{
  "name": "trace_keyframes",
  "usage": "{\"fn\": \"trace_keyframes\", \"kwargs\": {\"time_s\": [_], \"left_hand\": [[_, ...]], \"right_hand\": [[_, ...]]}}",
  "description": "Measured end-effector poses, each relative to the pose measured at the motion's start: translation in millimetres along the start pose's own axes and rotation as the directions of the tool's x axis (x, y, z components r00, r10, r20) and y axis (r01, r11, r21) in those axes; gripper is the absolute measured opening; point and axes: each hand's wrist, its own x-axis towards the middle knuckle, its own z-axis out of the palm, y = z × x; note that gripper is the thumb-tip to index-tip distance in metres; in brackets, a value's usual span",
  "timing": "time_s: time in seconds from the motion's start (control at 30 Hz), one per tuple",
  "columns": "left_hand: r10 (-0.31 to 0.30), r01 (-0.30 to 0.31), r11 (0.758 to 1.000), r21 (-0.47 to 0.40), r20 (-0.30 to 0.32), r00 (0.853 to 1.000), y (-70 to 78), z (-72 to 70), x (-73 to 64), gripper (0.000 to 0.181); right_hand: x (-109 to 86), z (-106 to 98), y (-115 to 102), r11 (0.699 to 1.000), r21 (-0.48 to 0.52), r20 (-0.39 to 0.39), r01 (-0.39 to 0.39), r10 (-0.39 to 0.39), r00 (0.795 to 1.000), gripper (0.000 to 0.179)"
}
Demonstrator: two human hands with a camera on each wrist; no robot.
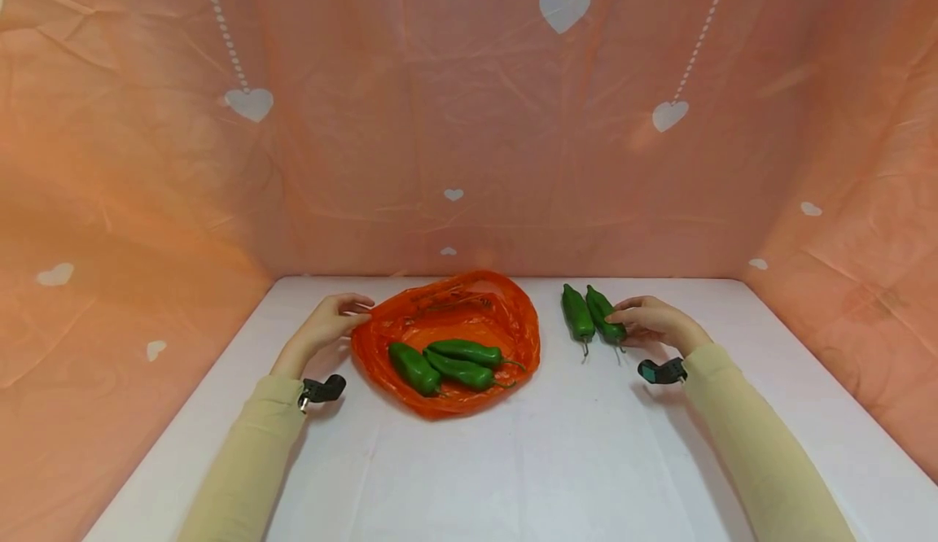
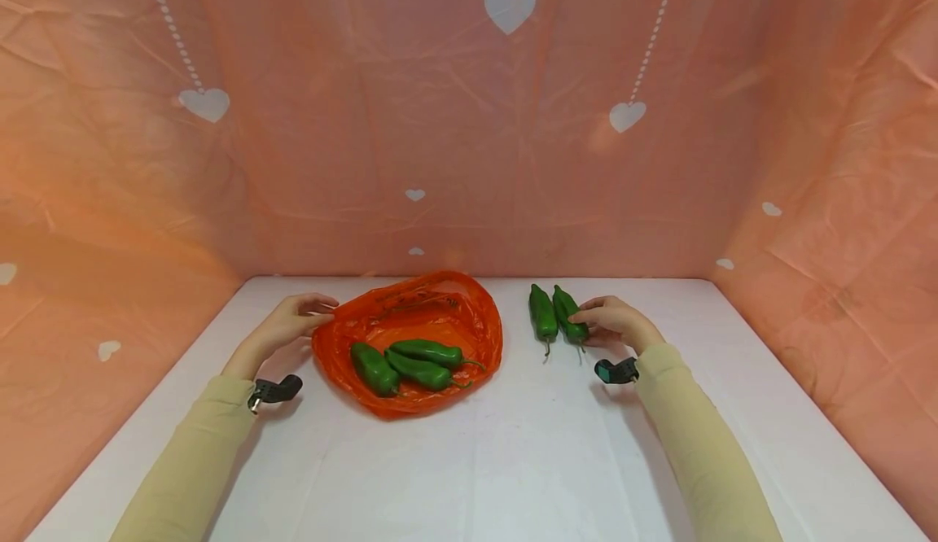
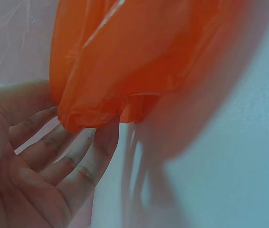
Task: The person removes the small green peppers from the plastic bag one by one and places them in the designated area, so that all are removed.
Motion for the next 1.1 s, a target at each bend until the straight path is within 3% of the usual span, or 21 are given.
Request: {"fn": "trace_keyframes", "kwargs": {"time_s": [0.6, 1.1], "left_hand": [[0.012, -0.012, 1.000, -0.019, -0.001, 1.000, -1.2, 4.1, 0.0, 0.033], [-0.036, 0.036, 0.999, 0.004, -0.011, 0.999, 0.2, 2.0, -2.8, 0.032]], "right_hand": [[-1.5, -1.6, 2.2, 1.000, 0.000, 0.016, -0.007, 0.007, 1.000, 0.065], [2.9, -2.5, 4.7, 1.000, 0.026, 0.014, 0.013, -0.014, 1.000, 0.062]]}}
